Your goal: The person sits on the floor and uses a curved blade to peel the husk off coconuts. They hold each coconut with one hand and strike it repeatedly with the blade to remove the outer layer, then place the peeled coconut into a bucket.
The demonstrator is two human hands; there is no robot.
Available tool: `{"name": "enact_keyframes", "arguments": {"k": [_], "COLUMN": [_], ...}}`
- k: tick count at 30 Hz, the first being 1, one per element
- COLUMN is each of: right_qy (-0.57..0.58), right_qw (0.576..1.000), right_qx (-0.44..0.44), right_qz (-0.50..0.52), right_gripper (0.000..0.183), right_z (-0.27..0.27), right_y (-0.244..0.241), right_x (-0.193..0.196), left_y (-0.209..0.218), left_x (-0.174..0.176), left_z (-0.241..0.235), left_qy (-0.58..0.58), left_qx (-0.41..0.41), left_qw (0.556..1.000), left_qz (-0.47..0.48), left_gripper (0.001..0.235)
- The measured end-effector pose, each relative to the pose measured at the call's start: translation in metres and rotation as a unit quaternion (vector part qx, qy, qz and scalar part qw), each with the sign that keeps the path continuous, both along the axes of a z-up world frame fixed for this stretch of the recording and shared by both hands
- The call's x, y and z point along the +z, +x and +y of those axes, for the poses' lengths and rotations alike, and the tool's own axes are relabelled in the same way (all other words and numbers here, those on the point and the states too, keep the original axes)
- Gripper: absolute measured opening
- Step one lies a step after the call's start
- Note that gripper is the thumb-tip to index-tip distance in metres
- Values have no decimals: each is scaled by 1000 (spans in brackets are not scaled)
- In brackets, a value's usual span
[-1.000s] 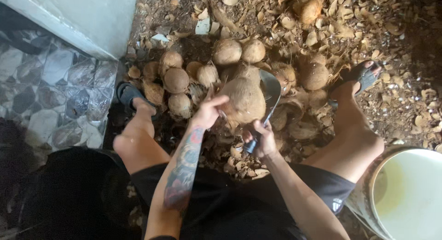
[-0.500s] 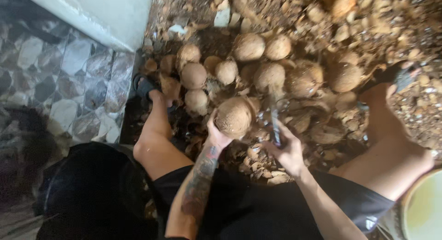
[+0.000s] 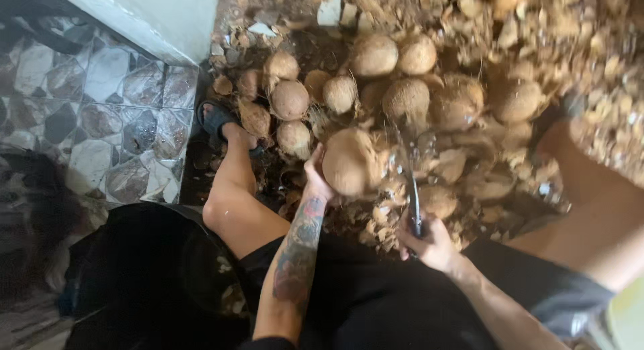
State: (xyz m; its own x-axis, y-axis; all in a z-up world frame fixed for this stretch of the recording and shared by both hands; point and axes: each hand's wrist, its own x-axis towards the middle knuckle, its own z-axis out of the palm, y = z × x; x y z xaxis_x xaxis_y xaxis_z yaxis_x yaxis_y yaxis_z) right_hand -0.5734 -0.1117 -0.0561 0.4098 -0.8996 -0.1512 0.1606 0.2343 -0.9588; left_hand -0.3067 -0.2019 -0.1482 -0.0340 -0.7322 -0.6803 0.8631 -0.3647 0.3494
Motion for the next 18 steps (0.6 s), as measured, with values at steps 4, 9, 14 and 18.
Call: {"name": "enact_keyframes", "arguments": {"k": [4, 9, 14, 18], "right_qy": [-28, -151, -194, 283], "right_qw": [996, 974, 969, 946], "right_qx": [61, 144, 116, 155], "right_qz": [-63, -83, 103, 36], "right_gripper": [12, 23, 15, 14], "right_z": [-20, -23, -7, 10], "right_y": [9, 13, -5, -27], "right_x": [35, 155, 128, -24], "left_y": [-14, -36, -37, -29], "left_x": [-6, -47, -6, -48], "left_z": [19, 38, 36, 22], "left_qy": [-5, -36, 50, 5], "left_qx": [3, 1, -26, 13], "left_qw": [997, 995, 998, 999], "left_qz": [76, 93, 31, 46], "left_gripper": [66, 65, 74, 51]}}
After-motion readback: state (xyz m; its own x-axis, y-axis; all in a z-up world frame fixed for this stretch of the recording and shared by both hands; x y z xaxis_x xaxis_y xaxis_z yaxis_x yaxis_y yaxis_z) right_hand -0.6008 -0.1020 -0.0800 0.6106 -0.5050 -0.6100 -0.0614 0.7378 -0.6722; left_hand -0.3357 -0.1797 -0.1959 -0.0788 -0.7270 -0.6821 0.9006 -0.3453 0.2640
